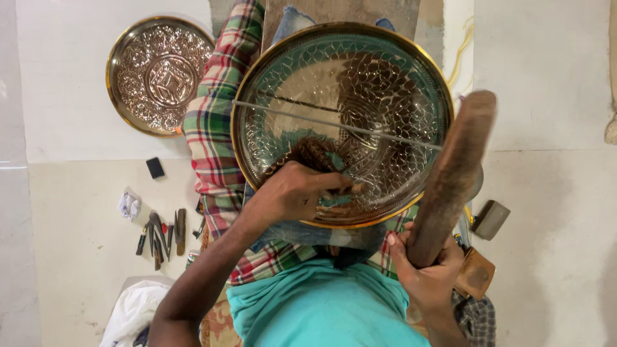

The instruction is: The person holds a chisel against a large decorative metal plate resting on their lap and repeatedly strikes the chisel with a wooden mallet. They adjust the chisel position occasionally to work on different areas of the plate's surface.

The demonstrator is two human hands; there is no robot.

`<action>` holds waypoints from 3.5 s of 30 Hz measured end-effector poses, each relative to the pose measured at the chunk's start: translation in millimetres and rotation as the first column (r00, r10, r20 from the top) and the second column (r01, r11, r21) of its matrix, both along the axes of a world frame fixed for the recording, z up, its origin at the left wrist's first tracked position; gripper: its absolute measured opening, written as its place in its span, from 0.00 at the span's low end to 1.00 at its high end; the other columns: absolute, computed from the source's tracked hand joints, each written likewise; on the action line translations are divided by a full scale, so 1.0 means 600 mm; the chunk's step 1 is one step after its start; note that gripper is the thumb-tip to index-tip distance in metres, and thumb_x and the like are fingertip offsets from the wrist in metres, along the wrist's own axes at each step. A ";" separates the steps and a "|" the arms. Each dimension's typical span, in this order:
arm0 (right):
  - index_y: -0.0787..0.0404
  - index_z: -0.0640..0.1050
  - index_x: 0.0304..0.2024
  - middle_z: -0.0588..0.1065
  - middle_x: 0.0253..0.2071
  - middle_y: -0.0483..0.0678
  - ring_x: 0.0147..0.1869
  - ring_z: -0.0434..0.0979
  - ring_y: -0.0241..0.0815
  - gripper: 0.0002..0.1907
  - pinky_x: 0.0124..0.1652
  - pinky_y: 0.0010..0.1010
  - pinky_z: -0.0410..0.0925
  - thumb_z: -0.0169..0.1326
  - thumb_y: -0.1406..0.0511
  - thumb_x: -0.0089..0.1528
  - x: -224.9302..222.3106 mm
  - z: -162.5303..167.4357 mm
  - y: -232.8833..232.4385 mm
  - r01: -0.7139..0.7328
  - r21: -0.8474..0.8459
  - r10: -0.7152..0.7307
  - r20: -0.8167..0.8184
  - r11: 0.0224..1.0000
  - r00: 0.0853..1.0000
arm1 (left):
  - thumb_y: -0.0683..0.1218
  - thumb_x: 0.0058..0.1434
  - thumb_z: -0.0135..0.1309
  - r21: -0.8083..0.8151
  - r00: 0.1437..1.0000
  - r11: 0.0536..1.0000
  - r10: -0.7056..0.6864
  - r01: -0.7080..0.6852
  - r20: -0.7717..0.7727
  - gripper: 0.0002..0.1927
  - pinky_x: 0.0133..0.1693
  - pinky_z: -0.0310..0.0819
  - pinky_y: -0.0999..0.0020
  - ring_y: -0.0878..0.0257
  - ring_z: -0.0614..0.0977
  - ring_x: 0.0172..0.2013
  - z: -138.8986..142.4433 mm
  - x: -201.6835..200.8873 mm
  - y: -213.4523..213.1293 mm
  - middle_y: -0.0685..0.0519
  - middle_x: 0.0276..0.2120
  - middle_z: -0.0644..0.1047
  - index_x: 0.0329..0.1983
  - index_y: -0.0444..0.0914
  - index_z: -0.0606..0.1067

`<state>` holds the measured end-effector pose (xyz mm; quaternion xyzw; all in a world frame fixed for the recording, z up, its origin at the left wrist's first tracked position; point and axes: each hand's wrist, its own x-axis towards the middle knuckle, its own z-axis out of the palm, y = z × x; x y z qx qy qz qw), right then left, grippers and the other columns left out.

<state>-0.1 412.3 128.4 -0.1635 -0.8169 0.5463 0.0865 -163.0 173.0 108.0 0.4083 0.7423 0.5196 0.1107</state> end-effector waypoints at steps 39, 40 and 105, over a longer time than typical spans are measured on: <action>0.65 0.75 0.51 0.78 0.30 0.53 0.30 0.78 0.44 0.28 0.34 0.36 0.68 0.67 0.69 0.49 -0.030 0.026 0.014 -0.198 0.459 0.046 0.321 0.866 0.946 | 0.31 0.45 0.54 0.006 0.999 1.000 -0.023 0.023 0.037 0.35 0.34 0.81 0.65 0.55 0.88 0.36 0.008 -0.005 0.006 0.47 0.39 0.83 0.59 0.45 0.77; 0.65 0.76 0.50 0.78 0.31 0.49 0.32 0.76 0.40 0.24 0.35 0.32 0.69 0.66 0.69 0.52 -0.027 0.020 0.012 -0.072 0.332 -0.003 0.222 0.940 0.975 | 0.31 0.45 0.55 0.001 0.999 1.000 -0.027 0.027 0.039 0.35 0.34 0.81 0.65 0.56 0.87 0.34 0.007 -0.004 0.006 0.48 0.38 0.84 0.59 0.45 0.77; 0.68 0.76 0.42 0.79 0.30 0.54 0.32 0.81 0.40 0.14 0.37 0.32 0.74 0.64 0.69 0.56 -0.025 0.020 0.002 -0.089 0.112 0.082 0.070 0.990 0.994 | 0.31 0.44 0.55 0.041 0.986 0.989 0.146 -0.143 -0.076 0.34 0.38 0.82 0.63 0.55 0.87 0.37 -0.013 0.016 0.006 0.48 0.41 0.84 0.58 0.39 0.76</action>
